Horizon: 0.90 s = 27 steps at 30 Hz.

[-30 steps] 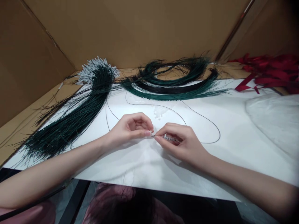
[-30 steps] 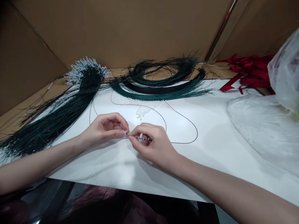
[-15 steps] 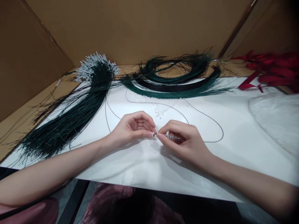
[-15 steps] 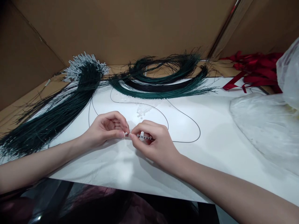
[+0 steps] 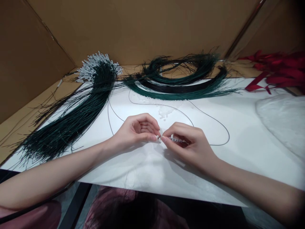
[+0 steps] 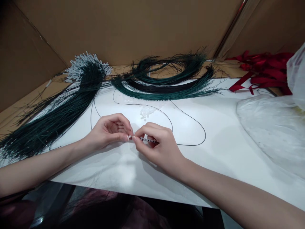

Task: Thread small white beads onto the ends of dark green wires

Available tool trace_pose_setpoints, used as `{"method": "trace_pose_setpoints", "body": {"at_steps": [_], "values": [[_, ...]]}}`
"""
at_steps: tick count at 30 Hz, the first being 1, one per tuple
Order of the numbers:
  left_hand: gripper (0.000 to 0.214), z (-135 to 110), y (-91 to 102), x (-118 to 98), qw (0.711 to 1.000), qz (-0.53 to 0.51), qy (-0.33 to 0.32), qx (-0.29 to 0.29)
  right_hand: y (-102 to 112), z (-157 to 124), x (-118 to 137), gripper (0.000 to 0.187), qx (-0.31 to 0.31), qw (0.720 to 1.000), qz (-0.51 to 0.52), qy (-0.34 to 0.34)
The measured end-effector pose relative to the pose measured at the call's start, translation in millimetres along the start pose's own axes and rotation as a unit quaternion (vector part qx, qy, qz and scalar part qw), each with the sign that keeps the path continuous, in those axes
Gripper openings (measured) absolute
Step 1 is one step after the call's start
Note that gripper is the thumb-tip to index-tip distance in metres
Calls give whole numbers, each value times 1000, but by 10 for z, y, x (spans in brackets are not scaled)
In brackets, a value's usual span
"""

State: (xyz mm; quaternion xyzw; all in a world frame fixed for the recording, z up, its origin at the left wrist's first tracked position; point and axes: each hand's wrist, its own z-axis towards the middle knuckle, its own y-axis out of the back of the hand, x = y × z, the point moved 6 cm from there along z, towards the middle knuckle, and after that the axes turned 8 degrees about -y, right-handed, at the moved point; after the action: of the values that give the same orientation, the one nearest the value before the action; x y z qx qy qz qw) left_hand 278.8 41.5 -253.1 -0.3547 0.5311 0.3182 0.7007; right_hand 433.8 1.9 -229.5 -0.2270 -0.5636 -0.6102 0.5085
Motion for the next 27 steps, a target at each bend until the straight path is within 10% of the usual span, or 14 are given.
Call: {"method": "trace_pose_setpoints", "body": {"at_steps": [27], "values": [[26,11,-16,-33,1000,26,-15,0,-18,4,-8,14,5,1000,-7,10]]}}
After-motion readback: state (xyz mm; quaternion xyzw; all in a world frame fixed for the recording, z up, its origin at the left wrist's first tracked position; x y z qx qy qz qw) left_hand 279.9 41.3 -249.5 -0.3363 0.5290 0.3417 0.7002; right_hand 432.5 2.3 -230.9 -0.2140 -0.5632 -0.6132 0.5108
